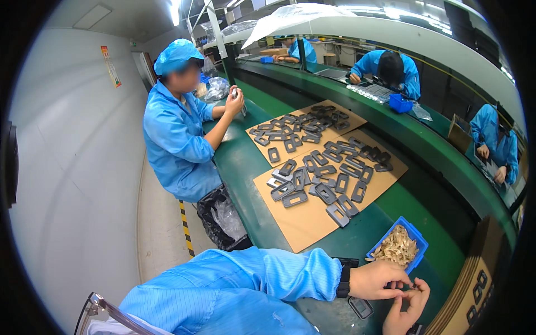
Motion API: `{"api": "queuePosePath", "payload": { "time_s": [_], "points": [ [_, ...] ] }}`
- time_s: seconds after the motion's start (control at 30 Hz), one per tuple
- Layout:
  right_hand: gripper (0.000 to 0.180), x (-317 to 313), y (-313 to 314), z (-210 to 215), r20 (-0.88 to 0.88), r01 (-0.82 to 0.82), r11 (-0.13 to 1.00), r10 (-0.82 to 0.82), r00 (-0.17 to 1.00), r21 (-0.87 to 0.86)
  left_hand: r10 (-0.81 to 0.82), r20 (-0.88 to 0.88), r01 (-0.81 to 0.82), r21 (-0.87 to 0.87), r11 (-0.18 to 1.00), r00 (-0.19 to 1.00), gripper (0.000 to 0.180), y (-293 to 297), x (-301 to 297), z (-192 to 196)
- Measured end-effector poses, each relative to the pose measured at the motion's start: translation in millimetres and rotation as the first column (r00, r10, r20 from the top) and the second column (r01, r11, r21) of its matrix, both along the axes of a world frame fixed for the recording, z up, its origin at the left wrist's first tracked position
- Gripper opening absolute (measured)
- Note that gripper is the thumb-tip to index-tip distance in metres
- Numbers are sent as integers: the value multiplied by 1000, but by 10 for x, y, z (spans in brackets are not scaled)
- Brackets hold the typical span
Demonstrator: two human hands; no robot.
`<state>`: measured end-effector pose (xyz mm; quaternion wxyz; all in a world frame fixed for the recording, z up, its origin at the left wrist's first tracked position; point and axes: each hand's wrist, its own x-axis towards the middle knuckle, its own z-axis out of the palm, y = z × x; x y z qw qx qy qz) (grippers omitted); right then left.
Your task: Assembling small metal clips into black plastic frames on a factory production line.
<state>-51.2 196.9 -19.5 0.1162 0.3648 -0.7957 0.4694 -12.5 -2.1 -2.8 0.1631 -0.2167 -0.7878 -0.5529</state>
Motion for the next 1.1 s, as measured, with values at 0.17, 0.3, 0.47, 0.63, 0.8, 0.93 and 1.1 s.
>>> {"api": "queuePosePath", "payload": {
  "time_s": [0.17, 0.3, 0.47, 0.63, 0.8, 0.93, 1.1],
  "points": [
    [16, -53, 56, -156, 0, -31, 997, 31, 1000, -67, -16, -50, 20, 86, 996, 999, 16, 82, 25, -73],
    [40, 62, 96, -131, 253, 57, 919, 48, 966, -391, -10, -6, 10, 62, 998, 1000, 14, 159, 32, -17],
    [43, 41, 10, -8, 567, 152, 828, 223, 793, -539, 12, 204, -42, 139, 989, 979, 19, 97, 22, -77],
    [21, -100, 19, -108, 667, 162, 801, 347, 659, -577, 41, 170, -56, 85, 995, 985, 26, 15, -8, -102],
    [15, -94, -20, -78, 637, 158, 809, 308, 707, -567, 50, 131, -63, 102, 993, 990, 35, -9, -10, -63],
    [14, -31, -83, -90, 599, 97, 851, 277, 752, -517, 159, -49, -162, -59, 985, 986, 20, -36, 4, -14],
    [14, 54, 75, -92, 581, 75, 934, 152, 799, -348, 103, -77, -111, -108, 988, 992, 12, 70, 23, -86]
  ]
}}
